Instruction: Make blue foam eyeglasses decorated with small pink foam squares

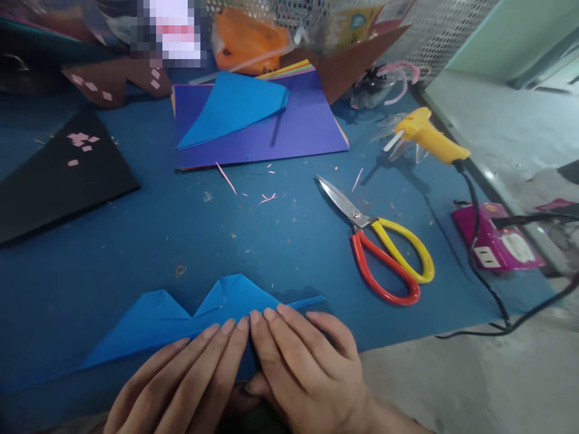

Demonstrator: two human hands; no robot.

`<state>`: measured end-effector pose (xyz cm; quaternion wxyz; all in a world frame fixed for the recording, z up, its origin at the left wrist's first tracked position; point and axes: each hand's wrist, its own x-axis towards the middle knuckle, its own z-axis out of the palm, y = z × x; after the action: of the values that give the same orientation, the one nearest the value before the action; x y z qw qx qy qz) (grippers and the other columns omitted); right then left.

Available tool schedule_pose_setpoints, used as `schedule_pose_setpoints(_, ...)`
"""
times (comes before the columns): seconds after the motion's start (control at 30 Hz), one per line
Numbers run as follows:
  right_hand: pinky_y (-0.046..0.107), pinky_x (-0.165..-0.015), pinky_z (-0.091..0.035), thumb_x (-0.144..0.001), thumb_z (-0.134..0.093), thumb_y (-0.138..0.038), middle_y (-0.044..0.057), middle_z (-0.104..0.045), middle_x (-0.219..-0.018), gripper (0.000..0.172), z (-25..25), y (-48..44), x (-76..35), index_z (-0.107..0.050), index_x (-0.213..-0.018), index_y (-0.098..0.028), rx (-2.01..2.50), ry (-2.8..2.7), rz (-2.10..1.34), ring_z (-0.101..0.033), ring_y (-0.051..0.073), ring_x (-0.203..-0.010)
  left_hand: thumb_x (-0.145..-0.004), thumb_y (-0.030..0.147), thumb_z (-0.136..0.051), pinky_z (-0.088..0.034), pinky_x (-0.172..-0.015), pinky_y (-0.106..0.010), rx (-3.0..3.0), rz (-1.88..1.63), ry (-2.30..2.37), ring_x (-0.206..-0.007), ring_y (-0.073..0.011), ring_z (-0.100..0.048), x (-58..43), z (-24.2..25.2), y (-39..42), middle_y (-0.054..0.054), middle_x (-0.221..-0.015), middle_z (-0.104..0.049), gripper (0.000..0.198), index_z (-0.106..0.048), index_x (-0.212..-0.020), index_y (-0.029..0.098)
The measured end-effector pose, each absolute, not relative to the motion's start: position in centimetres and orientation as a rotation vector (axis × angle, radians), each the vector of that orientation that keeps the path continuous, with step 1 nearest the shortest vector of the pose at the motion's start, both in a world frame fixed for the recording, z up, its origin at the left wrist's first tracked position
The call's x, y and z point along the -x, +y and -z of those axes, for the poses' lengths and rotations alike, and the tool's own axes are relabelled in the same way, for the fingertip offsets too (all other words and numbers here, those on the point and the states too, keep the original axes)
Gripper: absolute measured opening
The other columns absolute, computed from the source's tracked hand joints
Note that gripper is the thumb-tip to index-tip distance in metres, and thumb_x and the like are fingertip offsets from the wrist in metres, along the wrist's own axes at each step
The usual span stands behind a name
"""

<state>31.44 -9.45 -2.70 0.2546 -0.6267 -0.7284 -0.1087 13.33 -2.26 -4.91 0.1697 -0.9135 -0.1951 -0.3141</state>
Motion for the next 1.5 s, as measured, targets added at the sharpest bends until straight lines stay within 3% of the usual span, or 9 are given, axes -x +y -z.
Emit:
schedule_pose_setpoints(0.27,0.027,-0.109,-0.035,-0.104,-0.037,-0.034,-0.003,-0.076,-0.105,0.036,2.8,-9.4,-31.6,-0.070,-0.113,-0.023,1.664,-2.013,0.308,-0.070,0.011,-0.095,-0.097,0.015,-0.040,-0.037,-0.114,-0.033,2.646,0.936,-0.679,-0.099,-0.0141,-0.063,-13.9,4.4,-2.9,-0.005,-0.114,-0.069,0.035,-0.072,-0.110,0.015)
schedule_pose_setpoints(0.7,0.029,-0.111,-0.034,-0.103,-0.042,-0.031,-0.002,-0.076,-0.104,0.030,2.2,-9.6,-32.0,-0.069,-0.112,-0.023,1.654,-2.083,0.270,-0.070,0.011,-0.097,-0.093,0.012,-0.049,-0.032,-0.117,-0.036,2.765,0.652,-0.549,-0.108,-0.0167,-0.058,-13.1,3.2,-2.5,-0.008,-0.123,-0.062,0.033,-0.065,-0.121,0.012)
schedule_pose_setpoints(0.8,0.032,-0.109,-0.036,-0.102,-0.043,-0.031,-0.002,-0.076,-0.104,0.029,2.1,-9.6,-32.0,-0.069,-0.111,-0.023,1.654,-2.074,0.259,-0.071,0.013,-0.096,-0.093,0.010,-0.046,-0.034,-0.117,-0.036,2.723,0.757,-0.598,-0.105,-0.0160,-0.059,-13.3,3.5,-2.7,-0.007,-0.120,-0.063,0.032,-0.067,-0.118,0.012)
schedule_pose_setpoints(1.2,0.033,-0.105,-0.039,-0.097,-0.048,-0.023,-0.001,-0.076,-0.105,0.024,1.9,-9.2,-31.7,-0.070,-0.106,-0.021,1.644,-2.010,0.238,-0.071,0.014,-0.095,-0.096,0.015,-0.043,-0.039,-0.113,-0.036,2.687,0.886,-0.622,-0.100,-0.0177,-0.063,-13.8,4.1,-2.7,-0.008,-0.114,-0.068,0.032,-0.070,-0.112,0.009)
schedule_pose_setpoints(1.5,0.034,-0.109,-0.035,-0.093,-0.051,-0.020,0.003,-0.075,-0.111,0.027,2.4,-9.3,-31.6,-0.070,-0.111,-0.015,1.590,-1.926,0.187,-0.067,0.014,-0.105,-0.095,0.031,-0.053,-0.037,-0.113,-0.035,2.735,0.904,-0.586,-0.101,-0.0198,-0.063,-13.9,3.7,-2.4,-0.009,-0.106,-0.074,0.038,-0.068,-0.116,0.002)
